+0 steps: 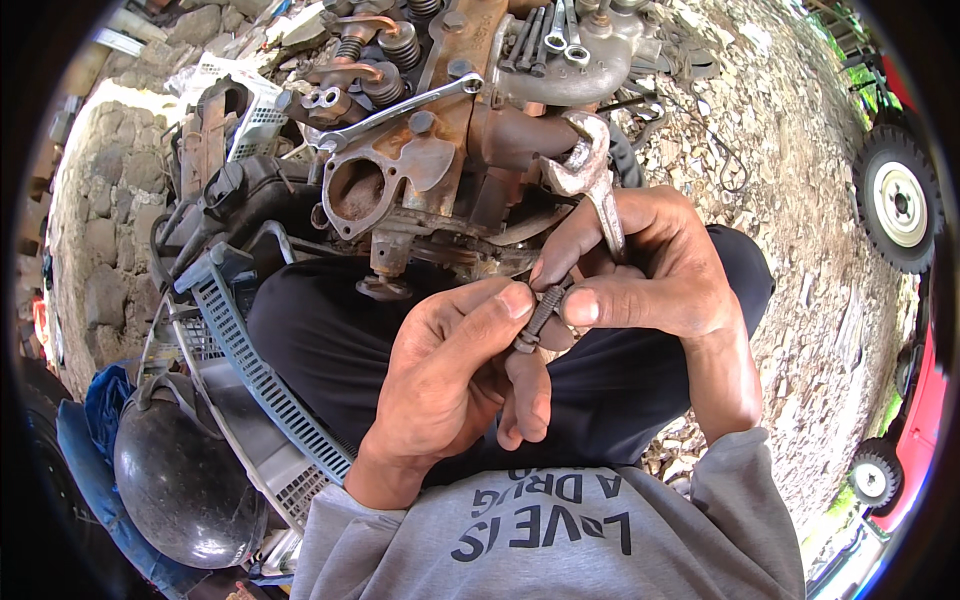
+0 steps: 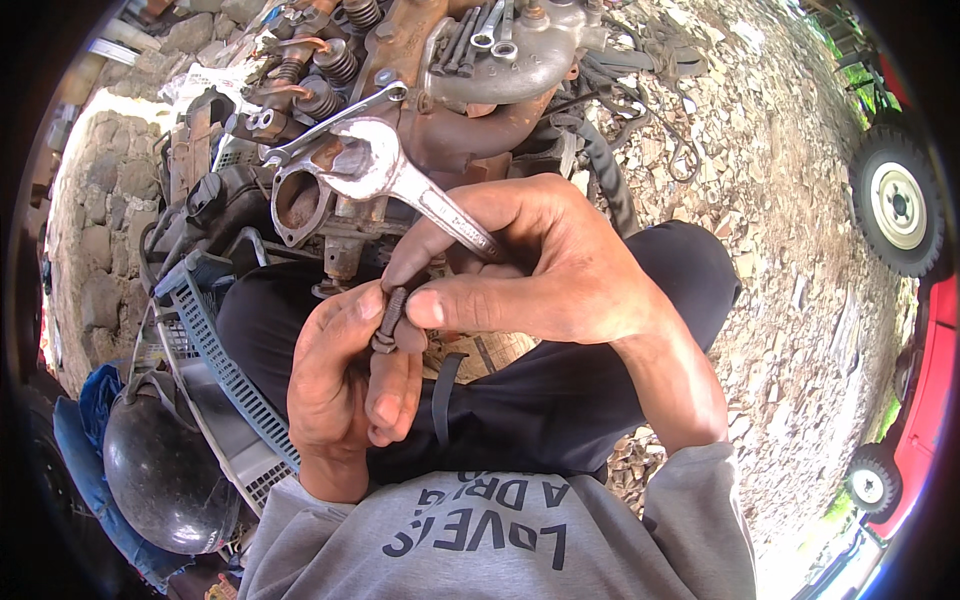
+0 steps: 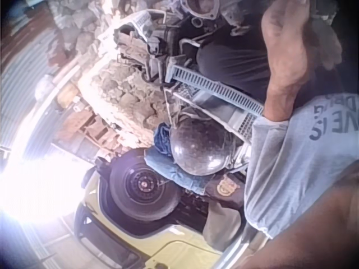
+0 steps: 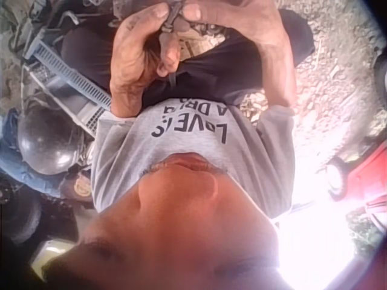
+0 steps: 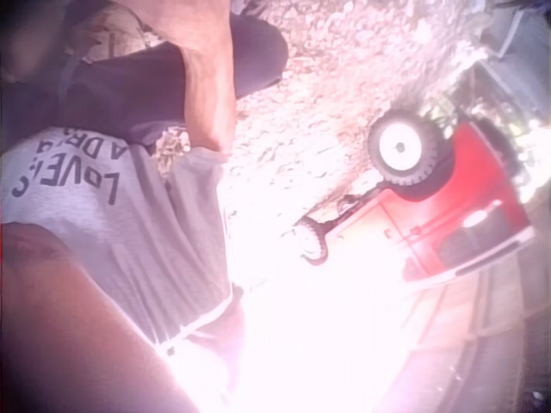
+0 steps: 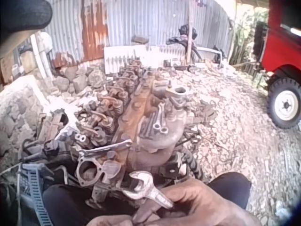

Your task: The person sits on the ground and uses a wrench to loosen and remove bolts from a disassembled engine block. They manipulate the engine parts and tools while working in a cluttered outdoor area.

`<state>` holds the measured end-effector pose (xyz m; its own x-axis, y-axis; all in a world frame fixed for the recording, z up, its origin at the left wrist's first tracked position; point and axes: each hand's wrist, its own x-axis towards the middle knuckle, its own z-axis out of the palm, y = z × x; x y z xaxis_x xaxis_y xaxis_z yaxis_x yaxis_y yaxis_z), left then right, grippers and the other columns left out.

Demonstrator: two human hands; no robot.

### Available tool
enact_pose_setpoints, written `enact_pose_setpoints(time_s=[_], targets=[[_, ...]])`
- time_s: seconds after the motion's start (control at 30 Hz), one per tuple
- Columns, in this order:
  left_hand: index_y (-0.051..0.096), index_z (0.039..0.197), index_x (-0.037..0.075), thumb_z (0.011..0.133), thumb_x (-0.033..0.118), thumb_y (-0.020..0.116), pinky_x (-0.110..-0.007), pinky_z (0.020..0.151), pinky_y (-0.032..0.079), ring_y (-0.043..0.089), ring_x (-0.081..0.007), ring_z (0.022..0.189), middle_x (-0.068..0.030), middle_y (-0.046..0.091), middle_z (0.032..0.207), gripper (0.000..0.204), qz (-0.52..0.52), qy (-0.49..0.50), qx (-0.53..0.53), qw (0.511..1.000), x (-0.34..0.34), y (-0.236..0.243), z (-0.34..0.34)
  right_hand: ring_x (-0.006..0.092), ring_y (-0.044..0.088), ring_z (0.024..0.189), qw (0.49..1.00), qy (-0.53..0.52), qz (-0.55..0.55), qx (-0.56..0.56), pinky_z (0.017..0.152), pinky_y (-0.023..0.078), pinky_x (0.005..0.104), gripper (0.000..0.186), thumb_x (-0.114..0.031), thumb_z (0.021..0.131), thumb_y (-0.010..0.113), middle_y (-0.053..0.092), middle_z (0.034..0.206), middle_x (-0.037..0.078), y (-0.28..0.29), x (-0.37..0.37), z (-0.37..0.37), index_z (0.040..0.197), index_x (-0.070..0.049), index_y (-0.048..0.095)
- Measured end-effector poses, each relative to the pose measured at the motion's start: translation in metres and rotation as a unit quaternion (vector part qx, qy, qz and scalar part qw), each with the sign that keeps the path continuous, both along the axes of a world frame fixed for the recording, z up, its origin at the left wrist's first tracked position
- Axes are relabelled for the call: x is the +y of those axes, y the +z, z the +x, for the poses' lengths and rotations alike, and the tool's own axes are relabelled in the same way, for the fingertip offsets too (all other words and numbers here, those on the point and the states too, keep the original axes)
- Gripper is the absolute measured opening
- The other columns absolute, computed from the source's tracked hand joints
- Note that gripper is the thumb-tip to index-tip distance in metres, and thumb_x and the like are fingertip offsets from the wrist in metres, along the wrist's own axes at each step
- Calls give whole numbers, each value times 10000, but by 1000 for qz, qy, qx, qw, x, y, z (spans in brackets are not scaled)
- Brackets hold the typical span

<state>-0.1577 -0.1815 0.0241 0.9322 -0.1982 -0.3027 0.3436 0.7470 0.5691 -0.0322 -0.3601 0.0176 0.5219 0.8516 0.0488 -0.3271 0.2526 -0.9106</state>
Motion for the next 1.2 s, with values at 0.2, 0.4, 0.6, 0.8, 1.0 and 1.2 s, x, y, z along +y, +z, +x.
enact_pose_setpoints(time_s=[0.2,0.4,0.6,0.8,1.0,1.2], targets=[[587,1023,-78,1092,260,468,-234,384,492,633,-181,464,-146,660,630,365,-2,12,32,999,-1,3,2,96,662,877,1000,-5,-16,25,786,527,245,210,-13,890,773,734,955,79,0,3,-2,1082,50,716],[582,992,-58,1078,237,510,-244,405,527,650,-183,486,-154,667,652,315,8,33,33,999,0,-2,2,93,658,866,999,-5,-51,-14,767,520,242,211,-24,880,786,732,943,74,4,4,2,1070,43,722],[563,958,-21,1059,209,560,-249,412,536,662,-189,501,-158,674,673,251,3,60,32,998,2,-4,1,84,654,859,999,-6,-39,14,737,508,219,219,-19,861,804,725,924,63,2,7,1,1056,39,722],[560,982,-15,1048,205,585,-271,476,568,691,-187,573,-150,691,717,231,99,78,18,992,-1,-8,2,32,644,751,988,-7,-132,-81,586,429,192,194,-20,832,830,624,738,-36,3,6,4,984,9,713],[576,1055,-15,1045,186,584,-291,564,604,722,-192,705,-153,712,825,201,144,86,24,986,-2,-20,6,53,657,691,980,-43,-184,-64,586,468,204,86,-7,888,753,658,716,4,12,14,-2,946,10,692],[581,1092,-13,1028,144,601,-299,623,618,725,-189,781,-151,717,899,171,145,97,0,985,-1,-18,17,44,608,656,962,-122,-198,-146,574,477,223,106,-66,961,676,692,731,23,6,14,-4,915,29,692]])
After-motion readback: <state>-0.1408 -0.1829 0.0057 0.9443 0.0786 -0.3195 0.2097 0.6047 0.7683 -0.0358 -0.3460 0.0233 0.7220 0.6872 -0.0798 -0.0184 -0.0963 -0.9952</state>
